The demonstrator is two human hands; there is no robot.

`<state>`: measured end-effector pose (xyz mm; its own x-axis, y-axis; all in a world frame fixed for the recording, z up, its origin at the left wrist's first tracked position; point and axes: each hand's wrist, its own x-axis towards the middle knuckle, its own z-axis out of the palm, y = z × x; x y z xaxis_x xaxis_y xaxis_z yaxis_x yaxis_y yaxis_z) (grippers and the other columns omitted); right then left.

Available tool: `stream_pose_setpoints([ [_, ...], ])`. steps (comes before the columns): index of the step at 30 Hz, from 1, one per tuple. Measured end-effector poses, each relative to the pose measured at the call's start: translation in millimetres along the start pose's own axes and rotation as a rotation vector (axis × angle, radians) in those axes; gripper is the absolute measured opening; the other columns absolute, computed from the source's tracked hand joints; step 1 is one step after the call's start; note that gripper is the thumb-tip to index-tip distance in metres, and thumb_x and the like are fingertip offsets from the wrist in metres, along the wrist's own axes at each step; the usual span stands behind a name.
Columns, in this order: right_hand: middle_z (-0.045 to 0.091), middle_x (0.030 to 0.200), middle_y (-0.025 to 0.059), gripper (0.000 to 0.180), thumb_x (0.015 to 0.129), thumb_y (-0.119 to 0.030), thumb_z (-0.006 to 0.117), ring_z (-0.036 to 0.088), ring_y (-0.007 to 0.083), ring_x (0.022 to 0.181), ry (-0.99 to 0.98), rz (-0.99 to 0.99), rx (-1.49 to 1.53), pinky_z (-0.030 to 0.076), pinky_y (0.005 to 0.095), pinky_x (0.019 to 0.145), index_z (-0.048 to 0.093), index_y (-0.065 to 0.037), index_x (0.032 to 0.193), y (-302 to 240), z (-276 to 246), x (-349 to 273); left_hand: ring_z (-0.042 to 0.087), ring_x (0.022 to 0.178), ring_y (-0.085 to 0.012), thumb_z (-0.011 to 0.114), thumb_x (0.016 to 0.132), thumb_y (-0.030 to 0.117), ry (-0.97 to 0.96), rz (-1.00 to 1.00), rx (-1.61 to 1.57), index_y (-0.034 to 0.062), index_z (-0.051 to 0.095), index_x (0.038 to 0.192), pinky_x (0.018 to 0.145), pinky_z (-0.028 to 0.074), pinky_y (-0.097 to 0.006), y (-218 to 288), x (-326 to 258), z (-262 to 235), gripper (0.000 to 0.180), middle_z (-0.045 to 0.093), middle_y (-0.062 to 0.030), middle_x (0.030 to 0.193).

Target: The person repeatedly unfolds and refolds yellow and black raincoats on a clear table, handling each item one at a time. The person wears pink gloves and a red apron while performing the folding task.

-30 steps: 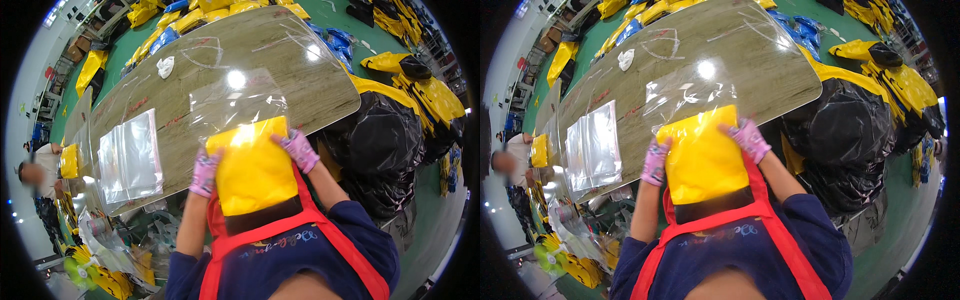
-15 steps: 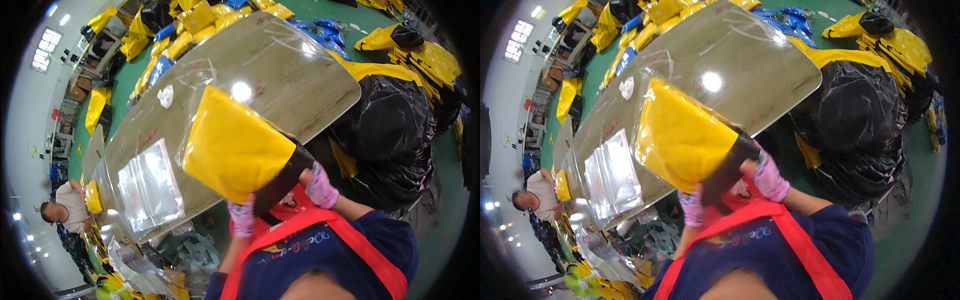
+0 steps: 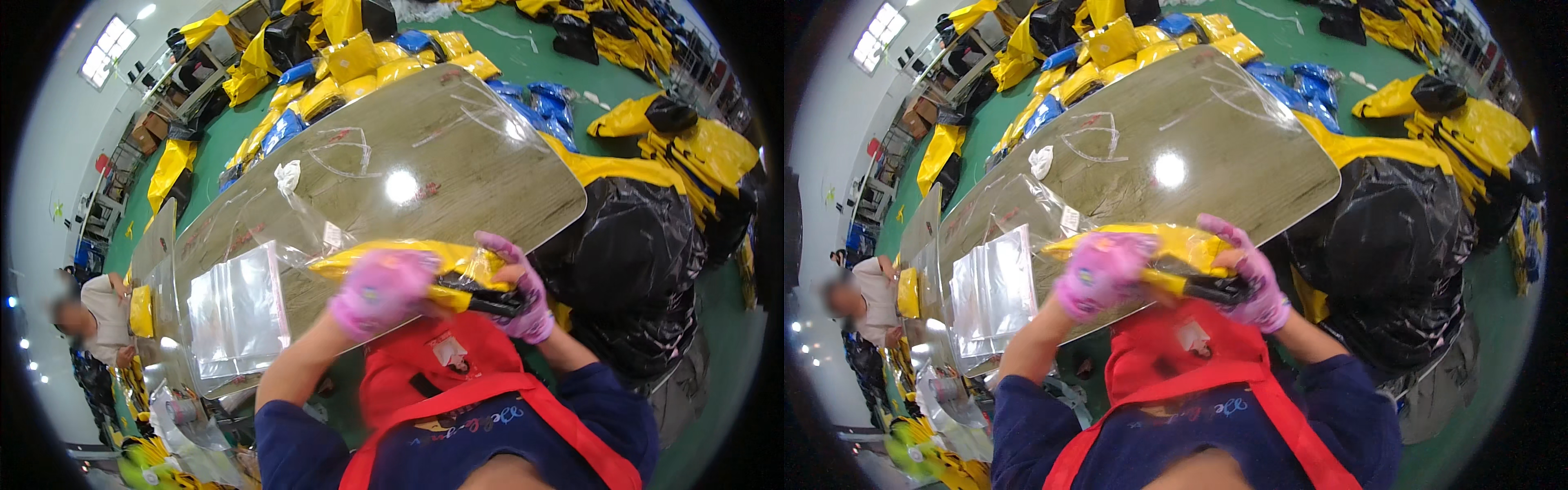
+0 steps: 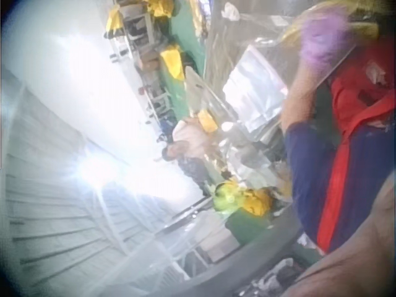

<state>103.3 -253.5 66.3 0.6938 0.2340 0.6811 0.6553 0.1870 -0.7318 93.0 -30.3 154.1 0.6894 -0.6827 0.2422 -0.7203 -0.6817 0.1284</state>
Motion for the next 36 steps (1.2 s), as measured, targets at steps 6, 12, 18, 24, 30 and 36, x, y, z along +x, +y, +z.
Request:
stream_pose_setpoints([
  [6, 0.056, 0.123, 0.0086, 0.032, 0.094, -0.025, 0.057, 0.053, 0.0208, 0.112, 0.385, 0.334, 0.032, 0.04, 0.0336, 0.099, 0.052, -0.004, 0.118, 21, -5, -9, 0.047, 0.124, -0.0304, 0.063, 0.082, 0.049, 0.725, -0.082, -0.083, 0.0072, 0.044, 0.134, 0.104, 0.035, -0.05, 34, 22, 42, 0.069, 0.05, -0.015, 0.131],
  [12, 0.062, 0.109, 0.0046, 0.035, 0.091, -0.027, 0.063, 0.06, 0.0151, 0.095, 0.854, 0.66, 0.442, 0.048, 0.0291, 0.084, 0.058, -0.003, 0.117, 71, 7, -23, 0.055, 0.109, -0.0236, 0.071, 0.084, 0.023, 0.984, -1.042, -1.136, 0.0016, 0.043, 0.134, 0.093, 0.046, -0.037, 2, -35, 79, 0.061, 0.053, -0.0117, 0.126],
  [18, 0.057, 0.124, 0.0091, 0.059, 0.091, -0.047, 0.057, 0.057, 0.0235, 0.11, 0.683, 0.714, 0.764, 0.046, 0.0366, 0.096, 0.049, -0.004, 0.13, 52, 18, 23, 0.057, 0.105, -0.0196, 0.072, 0.083, 0.015, 0.873, -0.817, -1.317, 0.0031, 0.055, 0.121, 0.091, 0.044, -0.032, 53, -24, 146, 0.043, 0.062, -0.006, 0.115],
  [24, 0.058, 0.121, 0.0054, 0.049, 0.088, -0.024, 0.065, 0.059, 0.0197, 0.106, 0.533, 0.73, 0.731, 0.05, 0.0347, 0.089, 0.048, -0.007, 0.131, 25, 19, 25, 0.054, 0.115, -0.0271, 0.065, 0.084, 0.051, 0.95, -0.703, -1.799, 0.0072, 0.051, 0.128, 0.1, 0.041, -0.043, -1, -70, 133, 0.063, 0.058, -0.0081, 0.122],
  [30, 0.058, 0.121, 0.0034, 0.044, 0.088, -0.019, 0.066, 0.056, 0.0132, 0.101, 0.689, 0.485, 0.428, 0.044, 0.0282, 0.09, 0.053, -0.005, 0.128, 49, 44, 7, 0.052, 0.117, -0.0289, 0.057, 0.083, 0.063, 1.119, -0.835, -1.953, 0.0092, 0.044, 0.135, 0.1, 0.041, -0.052, 10, -39, 102, 0.075, 0.053, -0.0104, 0.128],
  [36, 0.047, 0.137, 0.0185, 0.052, 0.077, -0.02, 0.078, 0.049, 0.0256, 0.123, 0.168, 0.189, 0.155, 0.039, 0.036, 0.101, 0.057, -0.001, 0.12, 4, -26, 62, 0.05, 0.118, -0.0321, 0.066, 0.076, 0.06, 0.284, -0.805, -0.598, 0.0098, 0.047, 0.13, 0.097, 0.041, -0.053, 14, -74, 64, 0.076, 0.052, -0.0121, 0.128],
])
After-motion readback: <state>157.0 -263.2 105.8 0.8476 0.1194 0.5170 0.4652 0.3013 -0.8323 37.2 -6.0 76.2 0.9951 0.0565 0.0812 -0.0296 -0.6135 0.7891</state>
